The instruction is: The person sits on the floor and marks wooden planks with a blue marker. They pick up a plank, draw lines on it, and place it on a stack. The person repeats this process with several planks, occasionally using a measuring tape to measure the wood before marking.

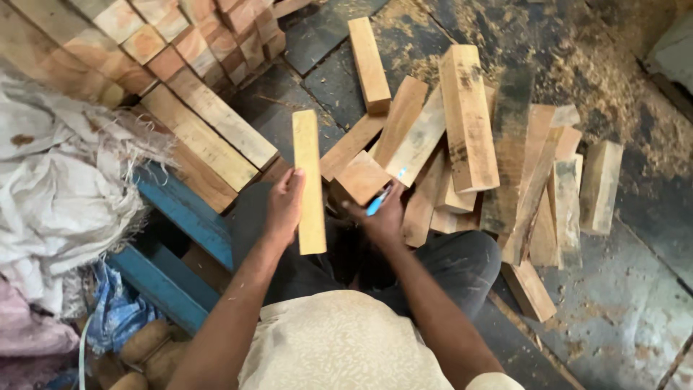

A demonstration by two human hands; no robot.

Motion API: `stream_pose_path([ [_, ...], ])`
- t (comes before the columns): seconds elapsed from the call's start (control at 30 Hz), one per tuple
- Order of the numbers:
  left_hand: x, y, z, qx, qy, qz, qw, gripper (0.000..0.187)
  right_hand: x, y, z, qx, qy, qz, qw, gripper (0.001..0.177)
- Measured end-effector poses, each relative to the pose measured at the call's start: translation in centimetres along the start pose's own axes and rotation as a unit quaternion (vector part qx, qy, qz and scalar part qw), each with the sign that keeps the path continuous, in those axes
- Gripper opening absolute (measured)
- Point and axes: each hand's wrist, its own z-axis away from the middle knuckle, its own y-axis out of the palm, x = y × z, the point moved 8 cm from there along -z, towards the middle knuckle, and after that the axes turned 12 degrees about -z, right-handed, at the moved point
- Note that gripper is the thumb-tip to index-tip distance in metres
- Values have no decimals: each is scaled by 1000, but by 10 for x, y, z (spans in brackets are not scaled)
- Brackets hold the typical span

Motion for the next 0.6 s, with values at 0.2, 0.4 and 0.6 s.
stream_pose_path([
  [0.2, -35, 56, -9, 74, 47, -48, 995, 37, -26, 20, 2, -89, -44, 150, 984, 119],
  [0.4, -46, 72, -10, 151, 75, -133, 977, 37, -42, 19, 4, -85, -55, 155, 983, 113],
  [0.6, -55, 84, -15, 188, 115, -137, 966, 38, -38, 16, 2, -104, -125, 179, 970, 101],
])
